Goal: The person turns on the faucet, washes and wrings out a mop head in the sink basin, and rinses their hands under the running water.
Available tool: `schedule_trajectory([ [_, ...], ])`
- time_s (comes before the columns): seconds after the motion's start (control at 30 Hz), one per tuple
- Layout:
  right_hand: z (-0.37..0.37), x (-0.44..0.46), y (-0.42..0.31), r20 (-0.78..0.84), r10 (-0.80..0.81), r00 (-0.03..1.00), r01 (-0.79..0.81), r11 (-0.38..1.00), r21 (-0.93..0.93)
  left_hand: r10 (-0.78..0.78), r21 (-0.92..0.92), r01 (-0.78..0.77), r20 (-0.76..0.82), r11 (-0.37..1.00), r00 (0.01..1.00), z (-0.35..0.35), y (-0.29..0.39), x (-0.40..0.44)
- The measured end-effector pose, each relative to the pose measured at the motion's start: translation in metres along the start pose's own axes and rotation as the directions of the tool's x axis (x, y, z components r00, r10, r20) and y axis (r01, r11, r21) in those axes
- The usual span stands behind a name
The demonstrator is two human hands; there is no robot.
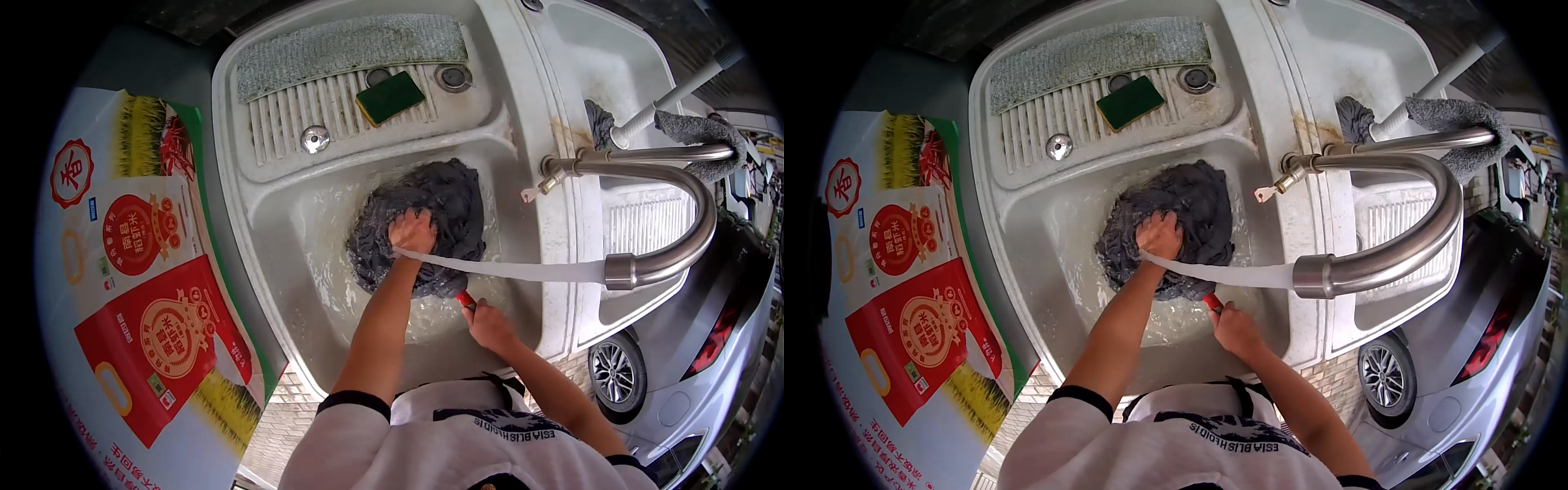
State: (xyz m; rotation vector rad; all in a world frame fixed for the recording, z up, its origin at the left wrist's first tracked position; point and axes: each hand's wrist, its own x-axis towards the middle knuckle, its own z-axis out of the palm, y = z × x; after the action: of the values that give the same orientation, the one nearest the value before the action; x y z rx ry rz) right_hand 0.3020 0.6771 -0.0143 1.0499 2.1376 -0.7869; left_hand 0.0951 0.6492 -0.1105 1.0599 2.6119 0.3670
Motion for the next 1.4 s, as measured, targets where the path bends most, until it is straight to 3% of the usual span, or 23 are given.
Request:
schedule_trajectory([
  [0.1,0.004,0.005,0.002,0.025,-0.023,0.999,0.022,0.999,0.036,0.049,-0.134,-0.02,0.215,0.991,0.975,0.015,-0.011,0.029],
  [0.17,0.003,0.002,0.0,0.022,-0.014,1.0,0.013,0.999,0.052,0.089,-0.201,-0.027,0.308,0.979,0.947,-0.016,-0.011,0.035],
  [0.27,0.0,0.004,-0.005,0.015,0.001,1.0,-0.002,0.998,0.069,0.216,0.058,-0.259,0.394,0.964,0.893,-0.06,0.003,0.037],
  [0.3,0.0,0.003,-0.005,0.021,0.015,1.0,-0.016,0.998,0.067,0.269,0.094,-0.322,0.364,0.942,0.892,-0.077,0.014,0.041],
  [0.4,0.002,0.002,-0.003,0.005,-0.003,1.0,0.003,0.998,0.062,0.383,-0.11,-0.38,0.014,0.919,0.923,-0.078,0.039,0.068],
  [0.5,0.0,0.002,-0.004,0.006,0.001,1.0,-0.001,1.0,0.026,0.354,-0.083,-0.355,-0.028,0.931,0.935,-0.034,0.038,0.055],
  [0.6,0.01,0.005,0.003,-0.016,-0.003,1.0,0.004,0.999,0.05,0.29,-0.28,-0.195,0.355,0.94,0.889,-0.049,0.023,0.03],
  [0.67,0.008,0.004,0.003,-0.026,-0.029,0.999,0.03,0.998,0.047,0.345,-0.259,-0.301,0.143,0.918,0.928,-0.065,0.014,-0.026],
  [0.73,0.007,0.0,0.0,-0.02,-0.039,0.999,0.04,0.998,0.051,0.35,-0.241,-0.382,-0.166,0.892,0.922,-0.058,0.003,-0.073],
  [0.83,0.002,0.001,-0.005,0.003,-0.056,0.998,0.056,0.998,0.038,0.299,-0.151,-0.329,-0.194,0.932,0.934,-0.017,-0.017,-0.111],
  [0.97,0.0,0.004,-0.007,0.031,-0.015,0.999,0.016,1.0,-0.005,0.295,-0.149,-0.325,-0.192,0.934,0.936,0.017,-0.029,-0.061],
  [1.0,-0.002,0.006,-0.007,0.035,-0.003,0.999,0.004,1.0,-0.028,0.232,-0.145,-0.229,0.008,0.963,0.973,0.013,-0.025,-0.039],
  [1.07,0.002,0.015,-0.002,-0.05,-0.057,0.997,0.055,0.998,-0.038,0.251,-0.14,-0.28,-0.191,0.95,0.949,0.013,-0.018,-0.01],
  [1.1,0.009,0.011,0.0,-0.077,-0.082,0.994,0.079,0.996,-0.041,0.175,-0.192,-0.192,-0.1,0.963,0.979,0.013,-0.013,-0.001],
  [1.2,-0.01,0.03,0.006,0.265,-0.128,0.956,0.173,0.973,-0.151,-0.001,-0.303,0.047,0.15,0.952,0.989,-0.008,-0.007,0.033],
  [1.23,-0.036,0.038,-0.001,0.353,-0.21,0.912,0.29,0.938,-0.191,-0.019,-0.34,0.096,0.222,0.935,0.975,-0.024,-0.01,0.042],
  [1.27,-0.024,0.077,0.023,0.176,-0.308,0.935,0.336,0.928,-0.162,-0.03,-0.373,0.143,0.291,0.917,0.956,-0.039,-0.013,0.049],
  [1.3,-0.037,0.1,0.018,-0.021,-0.287,0.958,0.284,0.954,-0.096,0.029,-0.435,0.096,0.271,0.895,0.962,-0.055,-0.026,0.049],
  [1.33,-0.051,0.122,0.012,-0.217,-0.254,0.943,0.258,0.966,-0.011,-0.012,-0.527,0.093,0.156,0.844,0.988,-0.062,-0.039,0.041],
  [1.37,-0.091,0.123,-0.022,-0.392,-0.079,0.916,0.146,0.979,0.143,-0.034,-0.252,0.029,-0.013,0.967,0.999,-0.071,-0.053,0.031],
  [1.4,-0.08,0.148,-0.024,-0.474,-0.097,0.875,0.167,0.98,0.108,0.0,0.055,0.01,-0.177,0.998,0.984,-0.079,-0.063,0.022],
])
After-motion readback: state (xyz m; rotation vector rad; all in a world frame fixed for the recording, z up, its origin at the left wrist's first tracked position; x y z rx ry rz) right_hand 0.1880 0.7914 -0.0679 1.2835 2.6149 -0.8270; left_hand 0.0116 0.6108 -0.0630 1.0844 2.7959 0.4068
